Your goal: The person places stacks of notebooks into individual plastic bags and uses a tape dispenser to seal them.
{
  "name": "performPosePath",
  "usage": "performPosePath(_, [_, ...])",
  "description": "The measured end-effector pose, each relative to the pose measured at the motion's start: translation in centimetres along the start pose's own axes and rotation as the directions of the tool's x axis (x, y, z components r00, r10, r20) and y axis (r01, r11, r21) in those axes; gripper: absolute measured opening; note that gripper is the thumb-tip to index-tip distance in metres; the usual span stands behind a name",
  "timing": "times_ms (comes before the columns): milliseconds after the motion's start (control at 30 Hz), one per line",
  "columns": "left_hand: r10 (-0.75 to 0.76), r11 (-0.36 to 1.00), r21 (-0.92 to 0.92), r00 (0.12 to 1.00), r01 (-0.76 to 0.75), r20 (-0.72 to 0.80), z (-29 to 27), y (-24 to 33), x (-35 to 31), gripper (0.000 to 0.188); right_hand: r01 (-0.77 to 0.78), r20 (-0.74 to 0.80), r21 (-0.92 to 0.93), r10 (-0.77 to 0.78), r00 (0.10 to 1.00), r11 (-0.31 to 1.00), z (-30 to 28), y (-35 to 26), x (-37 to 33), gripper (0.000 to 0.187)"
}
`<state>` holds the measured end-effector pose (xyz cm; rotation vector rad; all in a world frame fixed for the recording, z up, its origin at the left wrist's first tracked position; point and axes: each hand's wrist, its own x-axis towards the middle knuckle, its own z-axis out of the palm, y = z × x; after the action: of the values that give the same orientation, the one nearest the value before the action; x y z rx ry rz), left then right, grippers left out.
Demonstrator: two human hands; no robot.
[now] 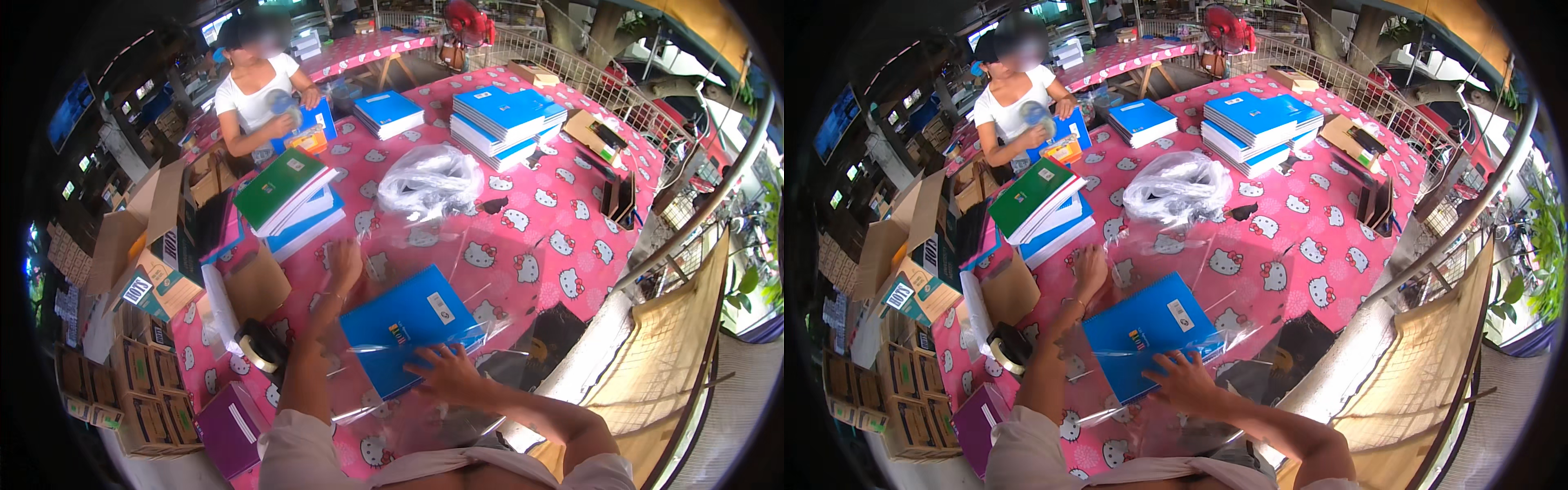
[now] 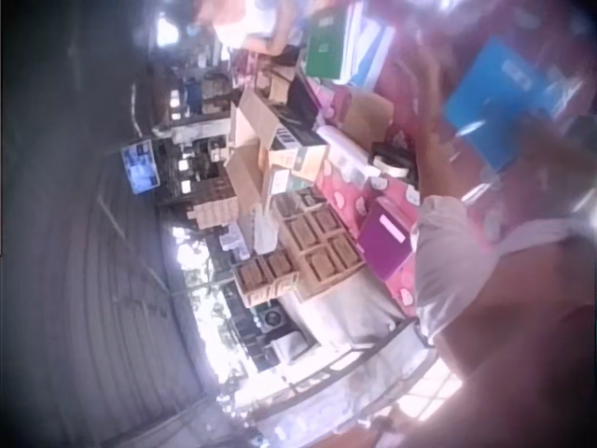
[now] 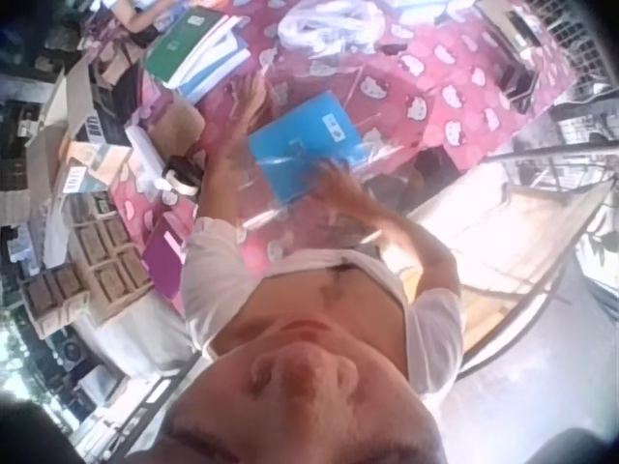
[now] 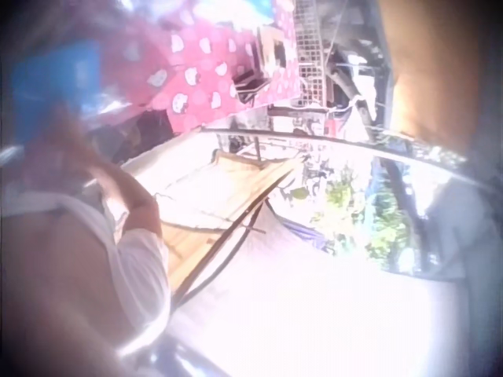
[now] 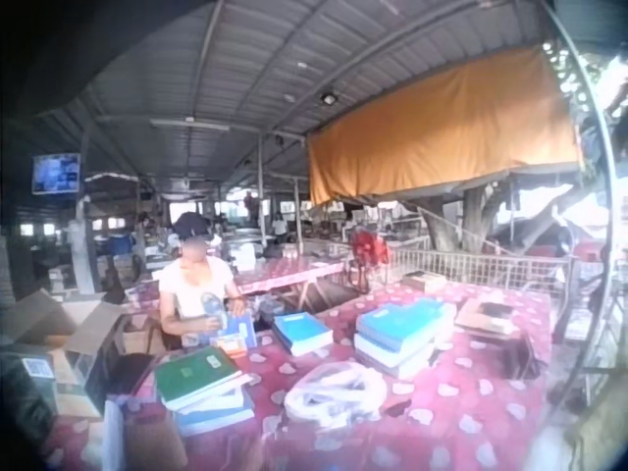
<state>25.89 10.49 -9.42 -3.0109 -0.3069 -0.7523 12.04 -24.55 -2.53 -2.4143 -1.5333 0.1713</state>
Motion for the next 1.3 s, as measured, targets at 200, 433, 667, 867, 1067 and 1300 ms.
performPosePath(200, [-0.018, 1.000, 0.004, 0.991, 0.018, 0.133, -3.8, -2.7, 0.9, 0.024, 0.038, 0.035, 0.010, -0.039, 0.999, 0.999, -1.3, 0.0, 1.1, 0.050])
performPosePath(433, [-0.104, 0.943, -0.271, 0.946, 0.192, 0.307, -7.4, -2.2, 1.9, 0.030, 0.030, 0.075, 0.155, -0.042, 0.996, 0.987, -0.7, 1.7, 3.5, 0.057])
performPosePath(667, [-0.028, 0.975, -0.222, 0.999, 0.033, 0.028, -10.1, -1.5, -2.2, 0.027, 0.132, 0.095, 0.086, -0.140, 0.986, 0.988, -1.1, 2.1, 3.7, 0.063])
performPosePath(867, [-0.154, 0.955, -0.248, 0.987, 0.160, 0.043, -15.8, 6.8, -4.8, 0.036, 0.117, 0.092, 0.018, -0.119, 0.989, 0.993, -1.3, 3.7, 3.0, 0.065])
performPosePath(1067, [-0.191, 0.975, -0.118, 0.982, 0.191, 0.013, -19.7, 12.6, -9.0, 0.045, 0.138, 0.046, 0.001, -0.138, 0.989, 0.990, -0.1, 4.4, 2.7, 0.073])
performPosePath(1300, [0.070, 0.996, 0.057, 0.986, -0.062, -0.154, -16.9, 15.0, -14.8, 0.027, 0.277, -0.044, 0.015, -0.276, 0.960, 0.961, 1.7, 4.2, 2.4, 0.083])
